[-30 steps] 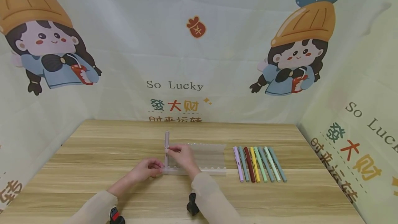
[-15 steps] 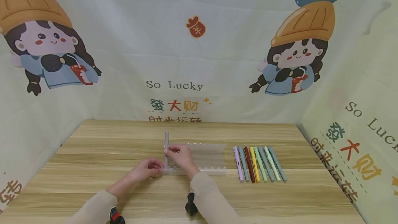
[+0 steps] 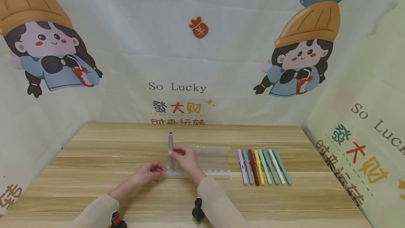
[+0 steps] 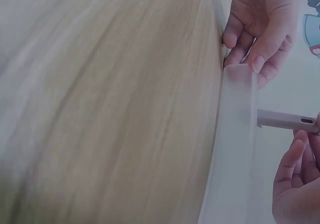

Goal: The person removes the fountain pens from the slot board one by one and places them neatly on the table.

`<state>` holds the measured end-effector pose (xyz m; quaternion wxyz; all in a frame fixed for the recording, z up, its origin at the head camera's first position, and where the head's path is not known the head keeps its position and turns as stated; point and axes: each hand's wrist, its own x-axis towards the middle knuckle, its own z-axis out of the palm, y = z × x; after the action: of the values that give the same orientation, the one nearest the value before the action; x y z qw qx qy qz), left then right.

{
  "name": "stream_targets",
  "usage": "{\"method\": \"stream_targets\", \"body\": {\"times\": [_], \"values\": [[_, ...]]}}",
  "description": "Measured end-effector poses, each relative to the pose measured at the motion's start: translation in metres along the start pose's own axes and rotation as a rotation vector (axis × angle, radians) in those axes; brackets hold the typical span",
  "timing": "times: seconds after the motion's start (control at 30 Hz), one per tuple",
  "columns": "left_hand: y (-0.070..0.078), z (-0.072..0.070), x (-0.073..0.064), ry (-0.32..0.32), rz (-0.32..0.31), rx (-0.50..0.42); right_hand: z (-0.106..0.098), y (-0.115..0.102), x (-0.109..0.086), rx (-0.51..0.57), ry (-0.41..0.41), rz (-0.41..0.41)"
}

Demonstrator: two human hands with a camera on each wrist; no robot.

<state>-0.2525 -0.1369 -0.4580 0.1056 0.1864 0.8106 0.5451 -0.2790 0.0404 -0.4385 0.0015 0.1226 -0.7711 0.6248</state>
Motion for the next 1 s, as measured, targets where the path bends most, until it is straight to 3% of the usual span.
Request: {"method": "stream_targets", "body": {"times": [0.43,0.73,1.0], "values": [[-0.004,0.001,0.002,0.007,-0.008,0.004,-0.024,-0.009,-0.003,-0.02,0.059,-0.025],[-0.004,0.0,0.001,0.01,-0.001,-0.009,-0.044,-0.011,-0.006,0.031,0.052,-0.077],[-0.003,0.001,0.001,0.017,-0.005,-0.004,-0.064,-0.01,-0.012,0.008,0.11,-0.165]]}}
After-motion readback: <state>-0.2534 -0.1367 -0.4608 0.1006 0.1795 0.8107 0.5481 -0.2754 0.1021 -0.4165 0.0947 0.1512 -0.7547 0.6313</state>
